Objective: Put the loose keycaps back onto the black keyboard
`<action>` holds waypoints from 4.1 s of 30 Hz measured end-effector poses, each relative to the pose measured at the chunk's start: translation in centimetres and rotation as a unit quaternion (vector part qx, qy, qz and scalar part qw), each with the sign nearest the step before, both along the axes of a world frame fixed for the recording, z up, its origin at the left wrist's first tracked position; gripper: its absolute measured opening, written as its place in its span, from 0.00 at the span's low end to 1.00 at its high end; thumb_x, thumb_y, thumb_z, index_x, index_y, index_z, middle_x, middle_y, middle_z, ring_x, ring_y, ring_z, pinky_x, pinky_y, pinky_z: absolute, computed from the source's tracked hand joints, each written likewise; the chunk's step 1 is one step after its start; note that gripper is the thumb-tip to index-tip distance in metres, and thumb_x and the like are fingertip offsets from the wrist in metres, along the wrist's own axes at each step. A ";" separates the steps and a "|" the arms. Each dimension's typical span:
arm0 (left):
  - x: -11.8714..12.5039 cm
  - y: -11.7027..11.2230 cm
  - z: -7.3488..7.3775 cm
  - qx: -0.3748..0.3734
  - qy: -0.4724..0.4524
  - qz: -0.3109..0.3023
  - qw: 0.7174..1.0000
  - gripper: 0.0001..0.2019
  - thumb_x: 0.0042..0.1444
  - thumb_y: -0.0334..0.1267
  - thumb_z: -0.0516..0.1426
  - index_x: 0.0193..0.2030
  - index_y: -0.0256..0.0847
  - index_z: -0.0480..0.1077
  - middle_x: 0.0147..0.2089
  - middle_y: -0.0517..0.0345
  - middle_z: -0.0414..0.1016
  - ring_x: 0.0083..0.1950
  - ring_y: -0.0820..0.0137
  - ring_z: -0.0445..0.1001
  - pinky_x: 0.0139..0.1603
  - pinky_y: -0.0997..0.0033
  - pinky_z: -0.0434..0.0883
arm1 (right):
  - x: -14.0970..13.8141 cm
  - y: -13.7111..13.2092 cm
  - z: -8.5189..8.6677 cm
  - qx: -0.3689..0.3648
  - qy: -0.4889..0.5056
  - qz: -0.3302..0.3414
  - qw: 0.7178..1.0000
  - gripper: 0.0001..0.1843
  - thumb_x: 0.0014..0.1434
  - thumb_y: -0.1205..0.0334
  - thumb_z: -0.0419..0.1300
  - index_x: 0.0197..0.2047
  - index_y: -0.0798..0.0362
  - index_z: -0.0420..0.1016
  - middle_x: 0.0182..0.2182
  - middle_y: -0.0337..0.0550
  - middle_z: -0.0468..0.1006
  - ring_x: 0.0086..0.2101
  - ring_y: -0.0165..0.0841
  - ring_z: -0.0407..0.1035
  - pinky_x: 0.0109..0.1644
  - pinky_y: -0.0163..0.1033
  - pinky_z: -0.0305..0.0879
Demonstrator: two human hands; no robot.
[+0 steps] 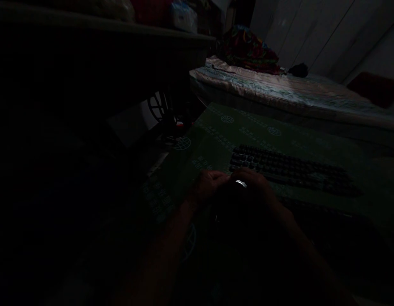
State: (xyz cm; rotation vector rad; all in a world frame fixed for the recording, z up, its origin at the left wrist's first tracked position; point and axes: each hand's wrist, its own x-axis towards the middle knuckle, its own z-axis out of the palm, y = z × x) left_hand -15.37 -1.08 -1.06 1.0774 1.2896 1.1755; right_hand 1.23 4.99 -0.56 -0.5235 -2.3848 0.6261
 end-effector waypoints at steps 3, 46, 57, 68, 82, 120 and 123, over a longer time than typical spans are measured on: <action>0.4 0.2 -0.6 0.005 -0.002 0.056 0.998 0.14 0.47 0.46 0.60 0.30 0.36 0.77 0.30 0.55 0.78 0.34 0.66 0.73 0.36 0.69 0.67 | 0.1 -0.2 -0.2 -0.001 0.002 -0.038 0.999 0.07 0.55 0.70 0.54 0.33 0.53 0.73 0.32 0.45 0.75 0.33 0.32 0.71 0.34 0.35 0.66; -0.8 -1.9 3.2 -0.119 -0.324 0.060 0.937 0.09 0.42 0.35 0.65 0.26 0.34 0.70 0.20 0.61 0.70 0.19 0.79 0.68 0.18 0.82 0.62 | -2.7 -3.9 1.3 -0.338 0.221 -0.062 0.913 0.12 0.49 0.60 0.65 0.39 0.50 0.78 0.30 0.40 0.80 0.29 0.33 0.75 0.31 0.34 0.71; -0.3 -2.2 3.1 -0.144 -0.348 0.050 0.925 0.11 0.39 0.36 0.66 0.25 0.35 0.68 0.17 0.65 0.66 0.16 0.82 0.63 0.15 0.84 0.55 | -2.9 -4.4 1.5 -0.461 0.269 -0.067 0.843 0.10 0.45 0.61 0.68 0.34 0.50 0.79 0.29 0.41 0.81 0.29 0.33 0.75 0.30 0.34 0.71; -0.6 -2.4 3.0 -0.152 -0.327 0.049 0.932 0.15 0.33 0.37 0.69 0.27 0.35 0.70 0.16 0.64 0.68 0.15 0.80 0.64 0.14 0.83 0.57 | -2.7 -4.3 2.1 -0.459 0.278 -0.047 0.842 0.09 0.45 0.65 0.67 0.33 0.47 0.80 0.29 0.37 0.81 0.29 0.30 0.75 0.31 0.31 0.71; -0.5 -2.0 2.8 -0.140 -0.320 0.044 0.936 0.16 0.30 0.40 0.69 0.22 0.31 0.71 0.16 0.60 0.69 0.15 0.80 0.64 0.14 0.83 0.56 | -2.4 -4.3 2.4 -0.447 0.232 -0.052 0.862 0.07 0.46 0.65 0.66 0.33 0.51 0.79 0.29 0.40 0.81 0.31 0.32 0.74 0.33 0.32 0.70; -0.8 -1.9 2.4 -0.133 -0.248 0.008 0.960 0.20 0.35 0.48 0.68 0.23 0.31 0.73 0.17 0.60 0.68 0.16 0.79 0.64 0.17 0.79 0.58 | -2.6 -4.2 2.0 -0.263 0.170 -0.083 0.946 0.06 0.46 0.62 0.65 0.31 0.51 0.76 0.23 0.37 0.79 0.23 0.29 0.72 0.25 0.30 0.67; -0.9 -2.0 2.6 -0.127 -0.254 -0.010 0.959 0.18 0.36 0.46 0.68 0.23 0.31 0.73 0.17 0.60 0.68 0.16 0.79 0.64 0.17 0.79 0.58 | -2.6 -4.2 1.8 -0.261 0.166 -0.079 0.948 0.06 0.48 0.62 0.64 0.32 0.51 0.75 0.24 0.37 0.79 0.25 0.29 0.72 0.27 0.30 0.67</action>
